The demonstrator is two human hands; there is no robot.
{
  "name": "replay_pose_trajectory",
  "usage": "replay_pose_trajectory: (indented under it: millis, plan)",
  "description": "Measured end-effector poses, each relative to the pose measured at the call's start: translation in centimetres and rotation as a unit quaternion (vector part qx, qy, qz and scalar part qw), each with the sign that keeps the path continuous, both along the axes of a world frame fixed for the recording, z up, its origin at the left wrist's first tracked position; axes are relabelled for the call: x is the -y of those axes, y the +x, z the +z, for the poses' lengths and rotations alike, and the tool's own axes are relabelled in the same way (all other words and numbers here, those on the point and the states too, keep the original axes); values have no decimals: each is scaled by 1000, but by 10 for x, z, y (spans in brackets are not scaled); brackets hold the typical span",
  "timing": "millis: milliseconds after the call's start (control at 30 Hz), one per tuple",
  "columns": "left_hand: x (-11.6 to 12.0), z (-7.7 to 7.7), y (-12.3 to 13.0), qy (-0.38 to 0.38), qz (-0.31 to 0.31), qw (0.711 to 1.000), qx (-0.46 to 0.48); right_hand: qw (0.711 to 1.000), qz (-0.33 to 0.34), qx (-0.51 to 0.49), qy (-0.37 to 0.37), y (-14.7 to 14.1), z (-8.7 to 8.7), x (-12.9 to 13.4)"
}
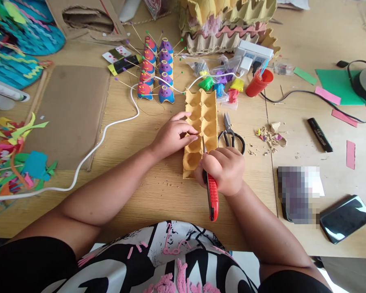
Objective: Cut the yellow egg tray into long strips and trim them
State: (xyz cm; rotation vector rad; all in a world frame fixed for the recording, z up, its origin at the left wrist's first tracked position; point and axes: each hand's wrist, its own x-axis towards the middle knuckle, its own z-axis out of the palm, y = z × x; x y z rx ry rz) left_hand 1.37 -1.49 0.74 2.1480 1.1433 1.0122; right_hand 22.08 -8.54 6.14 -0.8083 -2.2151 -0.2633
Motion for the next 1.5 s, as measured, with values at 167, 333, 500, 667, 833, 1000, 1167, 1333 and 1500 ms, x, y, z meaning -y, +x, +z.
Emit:
replay_pose_trajectory:
  millis: [167, 333, 500, 667, 833, 1000, 1167, 1333, 1500]
  plan:
    - [0, -1, 0, 8, 4, 1000, 3, 999, 1, -35, 23, 3, -3, -2]
    - [0, 0, 0, -2, 4, 1000, 3, 998, -23, -34, 37, 3, -6, -6]
    - [-1, 0, 0, 0, 1, 1000, 3, 999, -22, -20, 16, 2, -7, -6]
    - [-1, -1, -1, -1, 1, 1000, -1, 999, -37, -15, 12, 1, -11, -6]
    - [-1, -1, -1, 9, 0, 1000, -1, 999, -45, -7, 9, -1, -10, -5]
    - [-1, -1, 0, 0, 0, 1000, 1, 999, -29, -5, 14, -3, -7, -3]
    - [-1, -1, 0, -1, 1, 1000, 6, 999, -45, 1, 27, -3, -8, -3]
    - [-1, -1, 0, 0, 5, 1000, 3, 998, -52, 2, 19, -1, -11, -5]
    - [-1, -1, 0, 5, 3, 1000, 2, 999, -43, 2, 18, -4, -8, -4]
